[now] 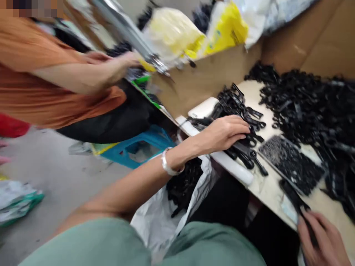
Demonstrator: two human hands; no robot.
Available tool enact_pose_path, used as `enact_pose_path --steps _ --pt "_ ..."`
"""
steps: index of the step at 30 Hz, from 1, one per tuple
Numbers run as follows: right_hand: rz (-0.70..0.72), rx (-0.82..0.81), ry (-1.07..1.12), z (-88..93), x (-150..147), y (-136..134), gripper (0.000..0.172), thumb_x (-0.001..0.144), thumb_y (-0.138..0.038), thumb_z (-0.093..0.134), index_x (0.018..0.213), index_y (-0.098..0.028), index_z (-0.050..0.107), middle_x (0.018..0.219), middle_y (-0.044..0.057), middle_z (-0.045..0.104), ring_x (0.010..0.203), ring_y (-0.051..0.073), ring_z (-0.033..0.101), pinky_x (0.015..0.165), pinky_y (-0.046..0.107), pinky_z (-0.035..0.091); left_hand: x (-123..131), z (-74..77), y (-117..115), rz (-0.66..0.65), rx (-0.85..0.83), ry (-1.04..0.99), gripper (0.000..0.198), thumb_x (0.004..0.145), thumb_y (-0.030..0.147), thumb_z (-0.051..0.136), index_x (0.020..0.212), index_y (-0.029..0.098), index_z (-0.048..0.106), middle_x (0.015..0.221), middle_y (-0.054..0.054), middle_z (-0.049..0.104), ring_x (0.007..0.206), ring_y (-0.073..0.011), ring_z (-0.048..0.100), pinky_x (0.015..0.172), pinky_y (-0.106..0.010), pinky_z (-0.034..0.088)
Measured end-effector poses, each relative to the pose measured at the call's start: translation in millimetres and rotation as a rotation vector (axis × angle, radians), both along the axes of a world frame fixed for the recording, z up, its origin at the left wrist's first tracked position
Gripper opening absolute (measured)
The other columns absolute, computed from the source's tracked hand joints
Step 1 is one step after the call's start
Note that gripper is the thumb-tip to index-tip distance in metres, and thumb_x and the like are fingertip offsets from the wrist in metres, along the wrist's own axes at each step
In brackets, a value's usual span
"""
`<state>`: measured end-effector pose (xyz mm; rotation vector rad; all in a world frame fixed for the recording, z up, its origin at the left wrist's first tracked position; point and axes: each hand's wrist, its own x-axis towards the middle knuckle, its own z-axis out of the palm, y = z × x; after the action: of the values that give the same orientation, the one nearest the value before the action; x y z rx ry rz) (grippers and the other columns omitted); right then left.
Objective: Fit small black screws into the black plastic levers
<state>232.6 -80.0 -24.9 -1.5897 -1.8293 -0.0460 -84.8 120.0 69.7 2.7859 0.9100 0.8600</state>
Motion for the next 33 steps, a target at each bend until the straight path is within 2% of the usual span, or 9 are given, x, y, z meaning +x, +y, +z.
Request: enact_pose_path --steps 1,3,7,10,15,21,25,31,33 --pt "0.02 0.087 -0.051 -0.6 1 -1 0.036 0.089 -0.021 0.069 0.124 -0.029 0.067 0.107 0.008 0.07 0.095 0.026 0.069 0.091 0.044 0.056 5 -7.3 -14 -0.008 0.057 -0.034 0.021 0.101 0.023 0.051 0.106 0.017 0.07 0.111 -0.01 0.075 0.107 -0.0189 0.068 0.097 -0.035 0.055" --pt "0.032 0.09 -0.103 0.1 2 1 0.041 0.087 -0.012 0.069 0.126 -0.024 0.066 0.111 0.009 0.069 0.095 0.023 0.068 0.094 0.04 0.055 18 -22.0 -39 -0.031 0.12 -0.069 0.017 0.101 0.025 0.052 0.105 0.018 0.068 0.109 -0.008 0.075 0.106 -0.0188 0.066 0.099 -0.036 0.054" --pt "0.019 0.068 -0.09 7.2 3 6 0.037 0.088 -0.009 0.067 0.124 -0.022 0.066 0.112 0.01 0.068 0.098 0.021 0.069 0.095 0.037 0.055 57 -47.2 -80 -0.08 0.201 -0.094 0.014 0.1 0.025 0.054 0.097 0.016 0.065 0.102 -0.004 0.076 0.099 -0.0194 0.065 0.087 -0.035 0.051" --pt "-0.017 0.075 -0.073 13.0 2 4 0.033 0.089 -0.01 0.067 0.12 -0.022 0.068 0.111 0.009 0.069 0.098 0.02 0.069 0.093 0.035 0.056 85 -57.7 -95 -0.065 0.205 -0.054 0.018 0.102 0.027 0.053 0.093 0.017 0.065 0.102 -0.003 0.075 0.097 -0.0177 0.063 0.089 -0.033 0.045" --pt "-0.052 0.081 0.006 19.5 2 1 0.024 0.091 -0.014 0.066 0.113 -0.019 0.069 0.11 0.011 0.071 0.097 0.02 0.07 0.09 0.036 0.057 111 -58.3 -95 -0.011 0.308 0.019 0.02 0.104 0.017 0.046 0.098 0.017 0.065 0.104 -0.002 0.073 0.098 -0.0163 0.061 0.09 -0.034 0.038" --pt "-0.084 -0.042 -0.011 20.9 -3 10 0.036 0.091 -0.031 0.069 0.124 -0.019 0.064 0.116 0.012 0.072 0.101 0.025 0.07 0.091 0.043 0.058 127 -61.7 -86 0.008 0.407 0.075 0.021 0.102 0.012 0.046 0.093 0.017 0.064 0.103 -0.002 0.071 0.092 -0.0155 0.06 0.097 -0.039 0.036" --pt "-0.09 -0.05 -0.041 19.8 -4 16 0.031 0.092 -0.031 0.067 0.121 -0.021 0.066 0.11 0.01 0.073 0.097 0.024 0.069 0.09 0.041 0.057 130 -67.2 -86 0.004 0.425 0.078 0.02 0.101 0.01 0.047 0.089 0.016 0.063 0.105 -0.003 0.071 0.094 -0.0151 0.061 0.097 -0.039 0.037" --pt "-0.11 -0.14 0.126 22.7 1 11 0.03 0.09 -0.031 0.068 0.119 -0.023 0.066 0.106 0.007 0.071 0.087 0.02 0.068 0.084 0.036 0.057 126 -65.9 -95 -0.007 0.398 0.096 0.019 0.102 0.011 0.046 0.094 0.015 0.062 0.12 -0.006 0.07 0.11 -0.0174 0.061 0.098 -0.039 0.037" --pt "-0.109 -0.169 0.157 23.9 3 9 0.031 0.091 -0.031 0.068 0.12 -0.024 0.066 0.104 0.006 0.071 0.085 0.019 0.067 0.082 0.036 0.058 124 -64.0 -99 -0.021 0.374 0.1 0.019 0.102 0.01 0.045 0.093 0.015 0.061 0.118 -0.006 0.071 0.112 -0.0176 0.061 0.097 -0.039 0.035"
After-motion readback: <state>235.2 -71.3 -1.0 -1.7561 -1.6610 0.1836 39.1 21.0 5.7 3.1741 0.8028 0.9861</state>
